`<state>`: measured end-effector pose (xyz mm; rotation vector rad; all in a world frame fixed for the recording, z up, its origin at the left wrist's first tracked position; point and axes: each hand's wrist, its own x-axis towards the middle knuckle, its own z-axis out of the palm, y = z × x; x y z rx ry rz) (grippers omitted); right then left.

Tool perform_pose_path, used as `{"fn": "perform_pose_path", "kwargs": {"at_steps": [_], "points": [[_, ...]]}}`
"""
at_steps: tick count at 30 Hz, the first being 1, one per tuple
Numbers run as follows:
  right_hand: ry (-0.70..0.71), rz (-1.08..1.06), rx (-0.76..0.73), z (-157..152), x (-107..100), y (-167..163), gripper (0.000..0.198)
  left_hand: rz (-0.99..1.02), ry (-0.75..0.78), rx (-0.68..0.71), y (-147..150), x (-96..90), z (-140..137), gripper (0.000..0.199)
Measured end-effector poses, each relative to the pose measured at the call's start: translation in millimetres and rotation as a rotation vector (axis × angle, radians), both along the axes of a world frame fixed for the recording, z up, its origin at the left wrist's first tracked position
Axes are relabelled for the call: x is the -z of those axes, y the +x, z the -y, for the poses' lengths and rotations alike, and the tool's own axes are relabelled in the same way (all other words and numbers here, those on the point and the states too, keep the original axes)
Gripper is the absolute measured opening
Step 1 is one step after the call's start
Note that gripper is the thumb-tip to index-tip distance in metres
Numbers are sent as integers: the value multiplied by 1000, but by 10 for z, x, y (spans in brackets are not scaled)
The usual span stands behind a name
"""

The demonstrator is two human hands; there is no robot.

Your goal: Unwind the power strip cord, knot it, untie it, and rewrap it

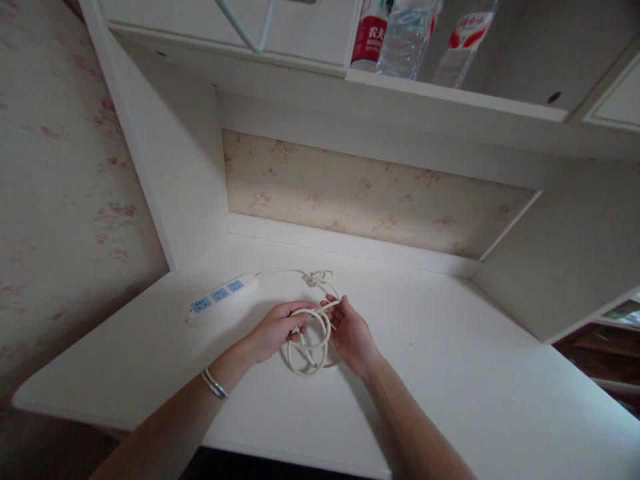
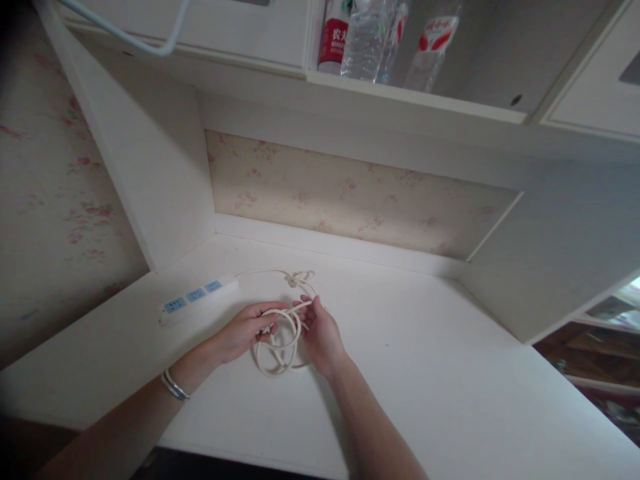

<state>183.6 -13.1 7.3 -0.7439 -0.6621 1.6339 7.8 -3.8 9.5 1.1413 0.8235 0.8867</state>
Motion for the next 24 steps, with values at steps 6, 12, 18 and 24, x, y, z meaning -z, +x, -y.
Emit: {"fn": "perform_pose_path", "kwargs": {"at_steps": [6, 12, 18, 24], "points": [[-136, -236, 122, -70, -74, 142, 16, -16, 66, -35, 28, 27, -8, 35], [-154, -315, 151, -66, -111, 210, 21, 5, 58, -12, 31, 32, -11, 36], [-124, -160, 192, -76, -88, 233, 29, 16, 26, -16, 21, 23, -3, 35], [198, 236, 350, -67, -56, 169, 27, 84, -45, 2, -12, 3, -13, 33]]}}
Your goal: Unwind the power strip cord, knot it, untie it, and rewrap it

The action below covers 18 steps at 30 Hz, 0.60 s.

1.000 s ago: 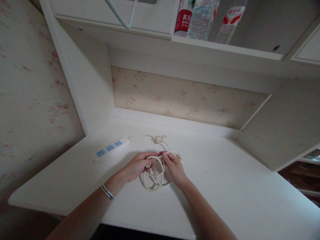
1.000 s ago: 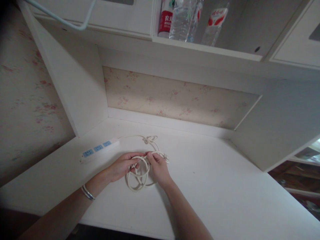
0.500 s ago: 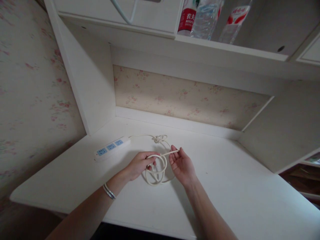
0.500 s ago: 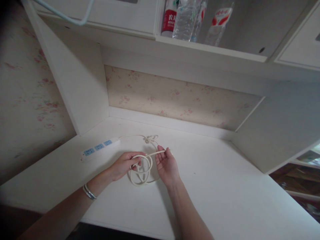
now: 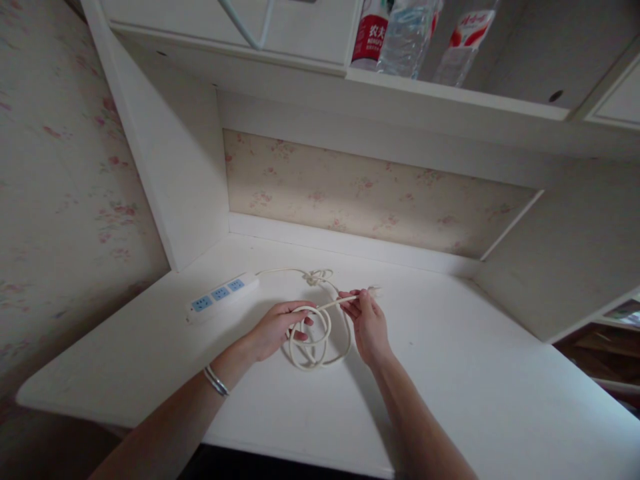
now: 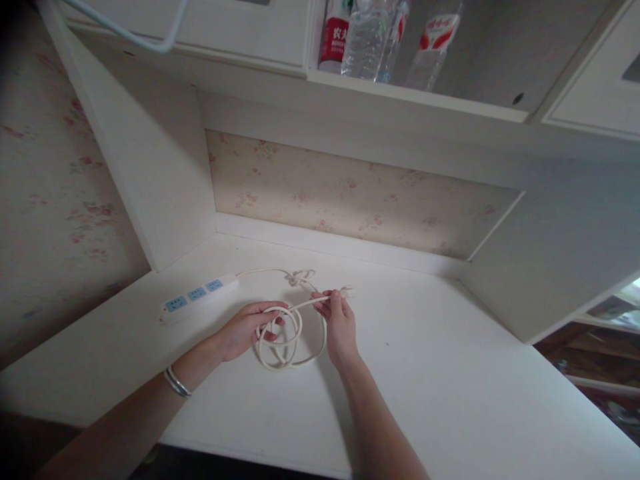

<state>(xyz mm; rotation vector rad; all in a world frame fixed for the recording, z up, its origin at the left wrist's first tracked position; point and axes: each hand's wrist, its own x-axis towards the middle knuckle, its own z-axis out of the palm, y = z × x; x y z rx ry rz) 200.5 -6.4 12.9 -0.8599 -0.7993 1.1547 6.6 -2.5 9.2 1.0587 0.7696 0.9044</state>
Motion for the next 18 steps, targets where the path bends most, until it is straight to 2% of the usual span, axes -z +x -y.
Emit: {"fn": "perform_pose_path", "kwargs": {"at_steps": [5, 11, 15, 18], "points": [[68, 334, -90, 68, 40, -97, 35, 38, -57, 36, -25, -29, 3, 33], [123, 637, -156, 106, 96, -188, 31, 46, -70, 57, -8, -55, 28, 34], [87, 573, -210, 114, 101, -208, 33, 55, -47, 51, 18, -59, 35, 34], [-28, 343, -290, 128, 56, -217, 40, 67, -30, 52, 17, -64, 37, 33]]}}
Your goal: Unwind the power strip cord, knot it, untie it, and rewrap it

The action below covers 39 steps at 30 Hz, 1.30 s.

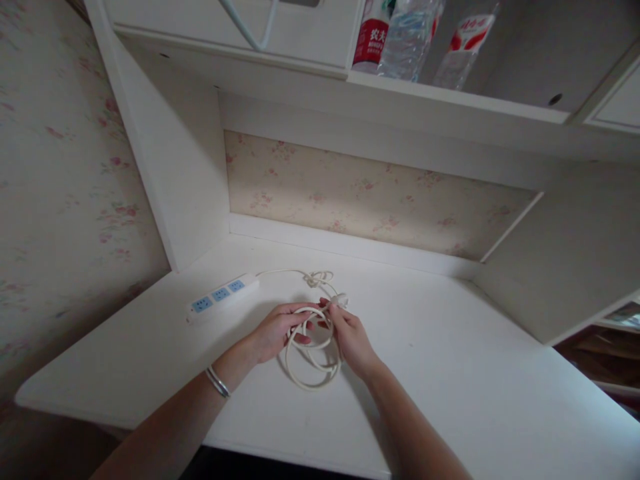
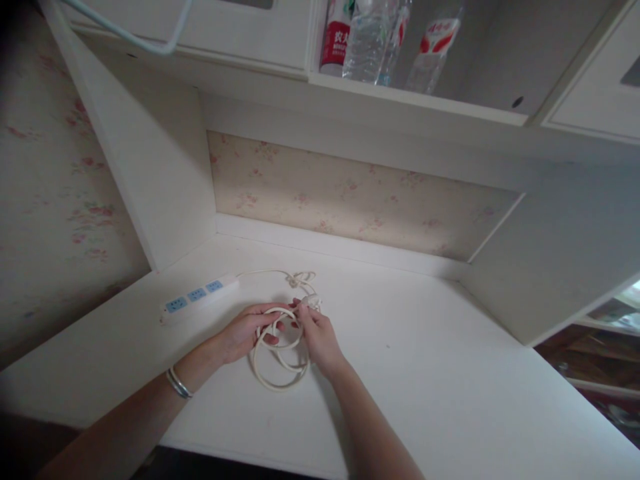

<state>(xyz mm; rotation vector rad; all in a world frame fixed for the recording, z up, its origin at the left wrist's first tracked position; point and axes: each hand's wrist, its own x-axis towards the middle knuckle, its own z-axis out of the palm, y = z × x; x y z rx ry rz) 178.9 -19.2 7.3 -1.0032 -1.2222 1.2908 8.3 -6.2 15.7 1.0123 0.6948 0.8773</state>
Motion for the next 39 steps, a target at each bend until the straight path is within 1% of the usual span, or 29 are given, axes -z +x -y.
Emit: {"fn": "perform_pose_path", "kwargs": {"at_steps": [2, 4, 8, 11, 16, 20, 22, 24, 27, 32, 36, 39], "points": [[-106, -172, -51, 10, -53, 1, 45, 12, 6, -5, -11, -9, 3, 33], [-186, -296, -81, 15, -105, 10, 47, 22, 9, -10, -25, -21, 8, 33], [-280, -396, -67, 7, -151, 49, 47, 41, 11, 5, -47, -48, 20, 35], [-295, -428, -78, -10, -139, 77, 50, 80, -14, 30, -60, -54, 17, 34], [-301, -378, -64, -25, -133, 101, 48, 195, -136, 44, -63, -25, -17, 32], [-335, -366, -90, -5, -154, 98, 44, 197, -144, 29, -56, 8, -37, 29], [-329, -364, -86, 9, -160, 86, 40, 177, -136, 25, -56, 19, -40, 27], [-294, -357, -74, 20, -160, 75, 37, 167, -135, 14, -58, 24, -41, 26], [-252, -335, -80, 26, -153, 74, 35, 167, -143, 7, -64, 24, -42, 28], [-192, -313, -86, 33, -139, 96, 24, 157, -155, 11, -75, 22, -41, 31], [-155, -299, -97, 53, -147, 91, 24, 138, -154, 13, -77, 23, -37, 33], [-140, -275, -126, 71, -163, 87, 25, 136, -123, 50, -75, 24, -32, 34]]}}
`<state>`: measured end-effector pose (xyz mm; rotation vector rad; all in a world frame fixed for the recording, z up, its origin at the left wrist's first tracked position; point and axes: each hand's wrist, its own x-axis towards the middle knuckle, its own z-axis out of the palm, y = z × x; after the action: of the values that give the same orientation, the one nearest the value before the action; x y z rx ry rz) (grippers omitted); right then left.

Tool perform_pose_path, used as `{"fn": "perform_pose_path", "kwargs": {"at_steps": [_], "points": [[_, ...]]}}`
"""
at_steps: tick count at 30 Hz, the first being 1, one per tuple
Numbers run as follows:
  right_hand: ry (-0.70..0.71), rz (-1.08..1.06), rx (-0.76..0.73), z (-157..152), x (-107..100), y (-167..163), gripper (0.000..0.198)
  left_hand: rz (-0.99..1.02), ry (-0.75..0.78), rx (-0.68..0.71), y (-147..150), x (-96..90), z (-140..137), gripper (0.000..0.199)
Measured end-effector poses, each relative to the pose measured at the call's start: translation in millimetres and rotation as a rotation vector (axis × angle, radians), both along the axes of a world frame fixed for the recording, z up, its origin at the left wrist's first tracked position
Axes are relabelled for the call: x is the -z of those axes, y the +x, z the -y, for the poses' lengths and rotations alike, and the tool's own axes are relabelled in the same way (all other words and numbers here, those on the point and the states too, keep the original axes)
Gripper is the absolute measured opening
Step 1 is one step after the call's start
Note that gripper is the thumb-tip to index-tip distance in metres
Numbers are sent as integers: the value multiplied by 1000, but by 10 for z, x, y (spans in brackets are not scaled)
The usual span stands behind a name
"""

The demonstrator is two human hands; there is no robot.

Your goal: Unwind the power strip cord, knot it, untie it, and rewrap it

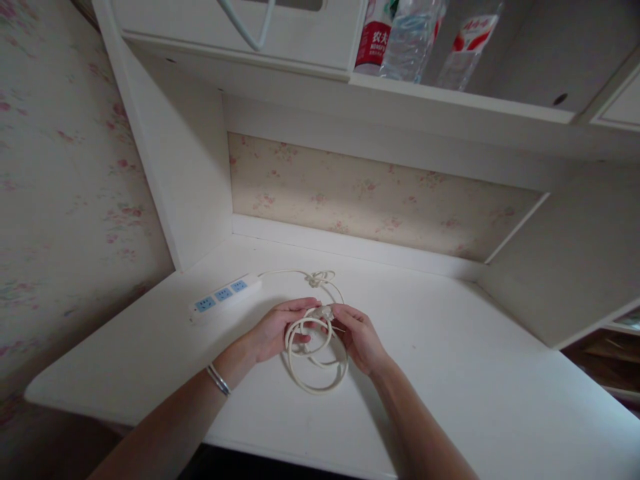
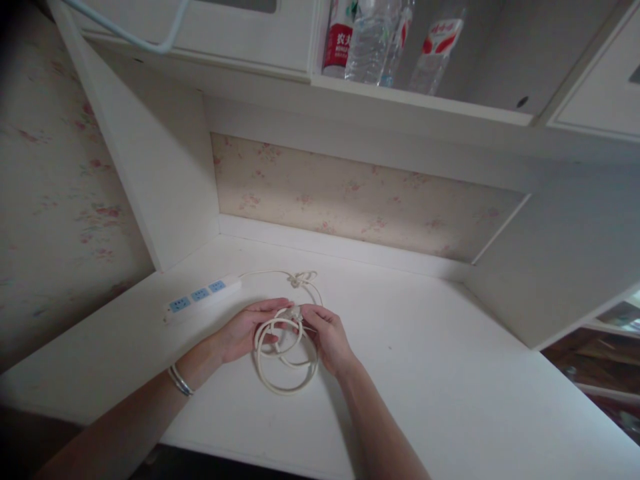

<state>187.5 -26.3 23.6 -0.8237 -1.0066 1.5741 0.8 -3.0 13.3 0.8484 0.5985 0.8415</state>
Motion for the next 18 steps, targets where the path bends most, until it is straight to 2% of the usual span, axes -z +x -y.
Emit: {"fn": "perform_pose_path", "kwargs": {"at_steps": [7, 11, 18], "points": [[-1, -34, -33, -39, 23, 43, 21, -36, 4, -29, 13, 19, -21, 29], [-44, -46, -8, -77, 73, 92, 23, -164, 46, -3, 25, 39, -25, 28], [-13, -62, -41, -57, 63, 113, 32, -331, 119, -38, 63, 34, 3, 36]]}}
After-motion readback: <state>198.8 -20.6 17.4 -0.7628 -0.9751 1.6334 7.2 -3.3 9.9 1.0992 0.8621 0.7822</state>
